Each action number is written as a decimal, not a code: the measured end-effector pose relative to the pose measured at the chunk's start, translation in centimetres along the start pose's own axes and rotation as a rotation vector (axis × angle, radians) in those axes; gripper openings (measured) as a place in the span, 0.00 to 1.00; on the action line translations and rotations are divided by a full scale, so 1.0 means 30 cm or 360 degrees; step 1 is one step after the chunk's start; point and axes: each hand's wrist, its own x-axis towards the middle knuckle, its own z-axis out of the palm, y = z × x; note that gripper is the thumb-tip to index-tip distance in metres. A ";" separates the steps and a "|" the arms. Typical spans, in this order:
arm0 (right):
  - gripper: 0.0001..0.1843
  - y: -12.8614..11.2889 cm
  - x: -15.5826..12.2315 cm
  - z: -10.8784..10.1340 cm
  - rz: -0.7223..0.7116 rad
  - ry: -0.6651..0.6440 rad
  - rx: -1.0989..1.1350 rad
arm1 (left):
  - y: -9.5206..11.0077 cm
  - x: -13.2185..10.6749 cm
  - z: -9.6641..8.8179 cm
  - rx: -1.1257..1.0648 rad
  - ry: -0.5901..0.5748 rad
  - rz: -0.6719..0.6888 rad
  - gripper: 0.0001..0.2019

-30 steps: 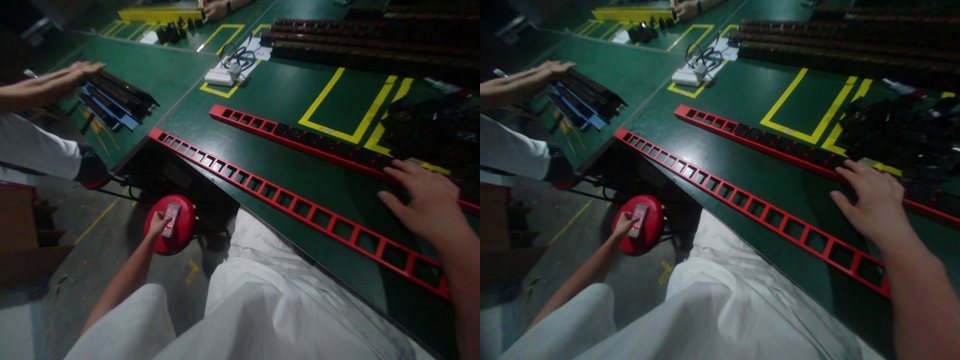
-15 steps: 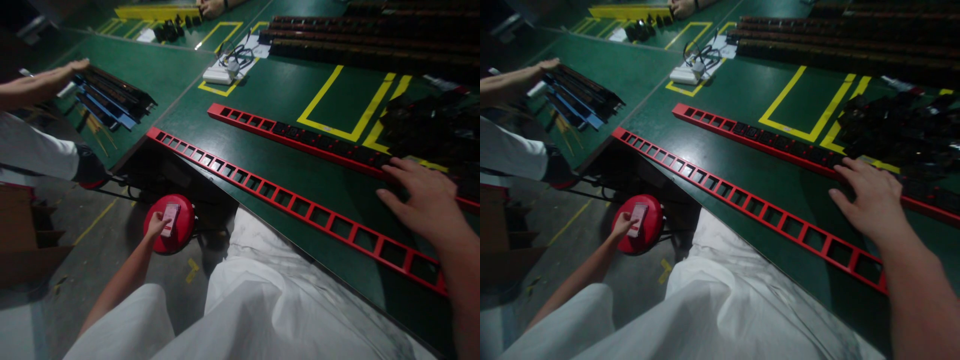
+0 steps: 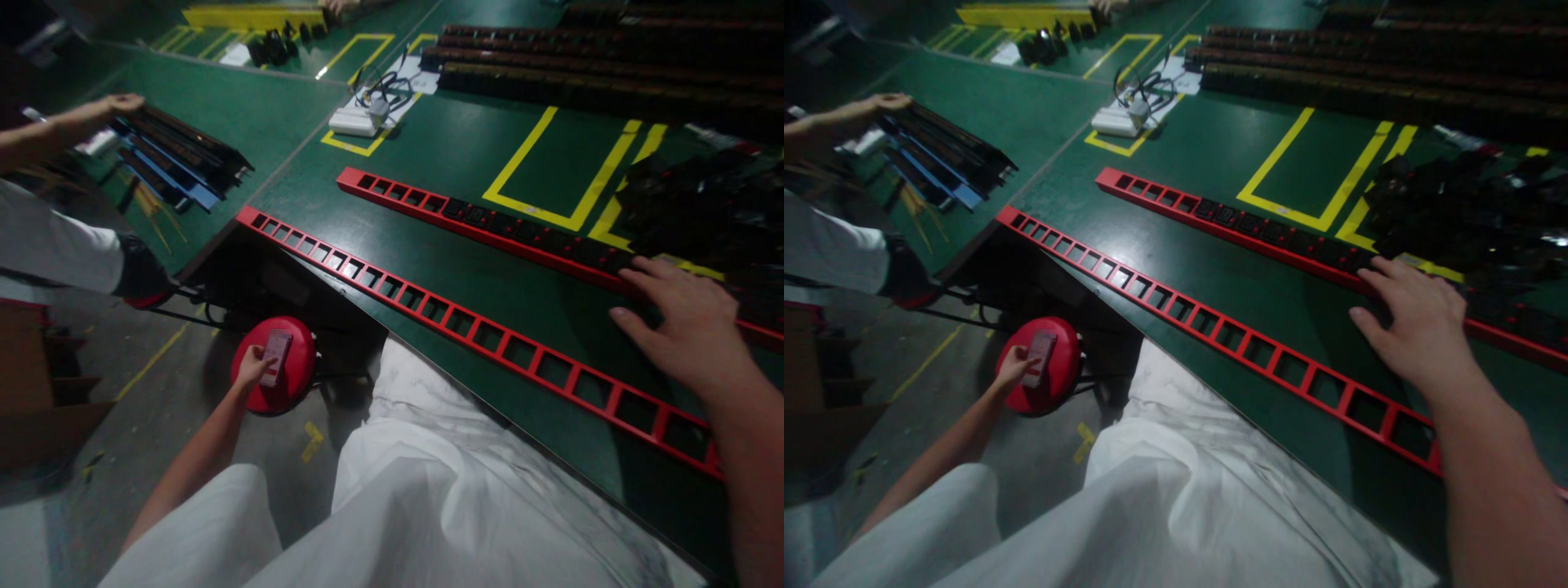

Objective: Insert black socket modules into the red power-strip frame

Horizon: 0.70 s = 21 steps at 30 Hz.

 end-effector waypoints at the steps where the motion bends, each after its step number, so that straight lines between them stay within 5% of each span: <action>1: 0.34 0.001 -0.001 -0.001 0.0006 -0.0016 0.0003 | 0.004 -0.001 -0.001 -0.0015 0.0003 -0.0018 0.24; 21: 0.33 -0.019 -0.008 -0.013 0.0036 -0.0042 0.0093 | 0.070 -0.038 -0.009 -0.0110 -0.0009 -0.0144 0.22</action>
